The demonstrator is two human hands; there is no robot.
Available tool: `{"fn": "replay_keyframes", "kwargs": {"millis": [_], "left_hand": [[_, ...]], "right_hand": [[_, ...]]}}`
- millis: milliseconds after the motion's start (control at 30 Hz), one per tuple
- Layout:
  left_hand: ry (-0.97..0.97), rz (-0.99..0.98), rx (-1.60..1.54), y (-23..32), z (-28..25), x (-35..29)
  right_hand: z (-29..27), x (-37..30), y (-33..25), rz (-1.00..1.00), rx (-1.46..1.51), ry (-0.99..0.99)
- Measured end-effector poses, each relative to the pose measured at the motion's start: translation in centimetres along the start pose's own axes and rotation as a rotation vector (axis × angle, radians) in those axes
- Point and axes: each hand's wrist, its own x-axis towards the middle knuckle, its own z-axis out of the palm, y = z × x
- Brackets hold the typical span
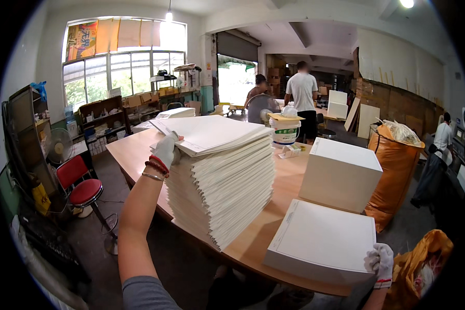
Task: The person repeatedly picks up a single white sheet of paper from a large stack on a table and places it onto a smaller stack. The person wears white gloves and continues this repetitive stacking motion throughout the clip.
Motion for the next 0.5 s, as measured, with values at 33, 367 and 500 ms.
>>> {"fn": "replay_keyframes", "kwargs": {"millis": [33,367,500], "left_hand": [[0.002,0.045,0.014,-0.2,0.6,-1.0],[0.020,0.415,0.091,-2.0,1.8,-10.8],[-0.242,1.111,0.725,-6.8,7.3,-22.8]], "right_hand": [[-0.1,-0.1,0.1,0.007,0.008,0.001],[0.1,-2.0,-0.3,-0.089,0.024,0.103],[-2.2,-2.3,3.8,-0.263,0.023,0.209]]}}
